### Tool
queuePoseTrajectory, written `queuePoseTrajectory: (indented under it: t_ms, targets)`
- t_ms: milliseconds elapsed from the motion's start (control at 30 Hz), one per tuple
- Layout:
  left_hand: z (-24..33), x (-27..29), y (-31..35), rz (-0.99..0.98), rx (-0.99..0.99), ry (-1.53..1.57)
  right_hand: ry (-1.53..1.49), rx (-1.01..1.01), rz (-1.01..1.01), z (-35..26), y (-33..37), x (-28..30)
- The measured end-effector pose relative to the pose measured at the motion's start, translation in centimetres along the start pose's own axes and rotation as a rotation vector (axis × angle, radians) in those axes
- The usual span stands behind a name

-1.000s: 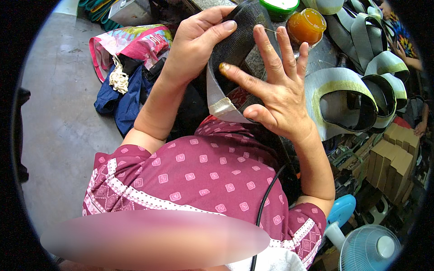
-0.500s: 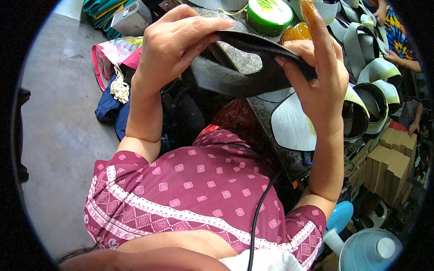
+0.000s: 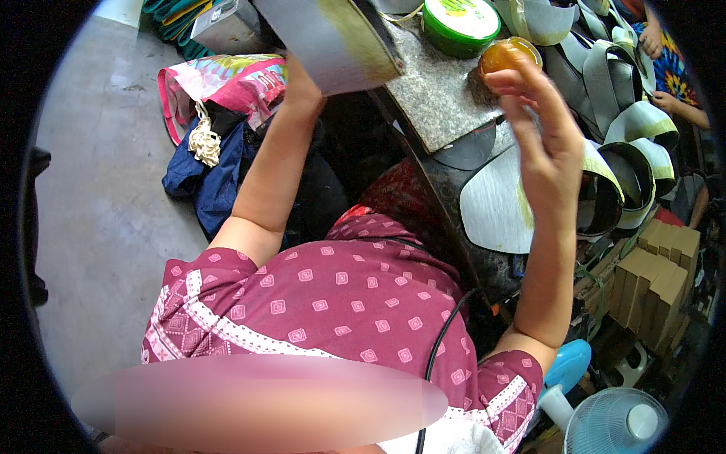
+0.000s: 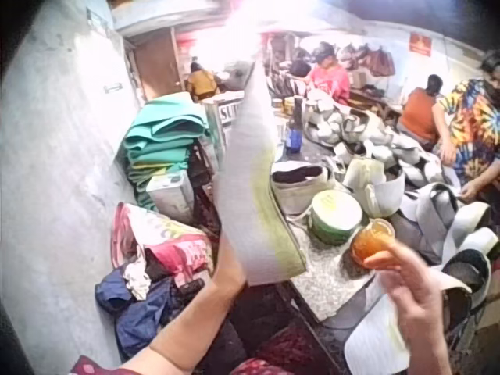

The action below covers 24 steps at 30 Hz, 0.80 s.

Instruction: The person applies adhesive to the edges of shoe sole components using a small stick, then presses the parts together. They repeat this process on multiple soles, occasionally refilling the adhesive container from a larger tin.

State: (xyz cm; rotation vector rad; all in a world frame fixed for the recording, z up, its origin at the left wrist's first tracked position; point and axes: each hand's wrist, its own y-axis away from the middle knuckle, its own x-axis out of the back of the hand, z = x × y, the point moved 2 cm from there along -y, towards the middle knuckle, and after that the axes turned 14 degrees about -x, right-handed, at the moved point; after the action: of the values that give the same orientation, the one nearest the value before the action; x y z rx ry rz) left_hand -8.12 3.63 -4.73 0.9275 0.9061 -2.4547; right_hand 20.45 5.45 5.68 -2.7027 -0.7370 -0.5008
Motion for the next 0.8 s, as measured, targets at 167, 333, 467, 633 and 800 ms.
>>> queuePoseTrajectory:
  t_ms: [167, 333, 467, 633, 800]
  targets:
    - [-2.4, -3.1, 2.9, -0.406, -0.226, -0.271, 0.457, 0.217, 0.005, -0.1, 0.2, -1.3]
    - [-2.1, -5.5, 3.6, -0.656, -0.459, -0.605, 0.895, 0.378, 0.219, -0.7, 0.2, -1.4]
    - [-1.8, -6.5, 3.3, -0.515, -0.330, -0.488, 0.898, 0.437, 0.072, -0.8, 1.2, -1.8]
    - [-1.2, -7.9, 3.2, -0.565, -0.336, -0.443, 0.353, 0.243, -0.080, -0.6, 1.2, -0.2]
    - [-0.8, -9.4, 3.0, -0.588, -0.279, -0.377, 0.981, 0.450, 0.165, -0.3, 1.7, -0.9]
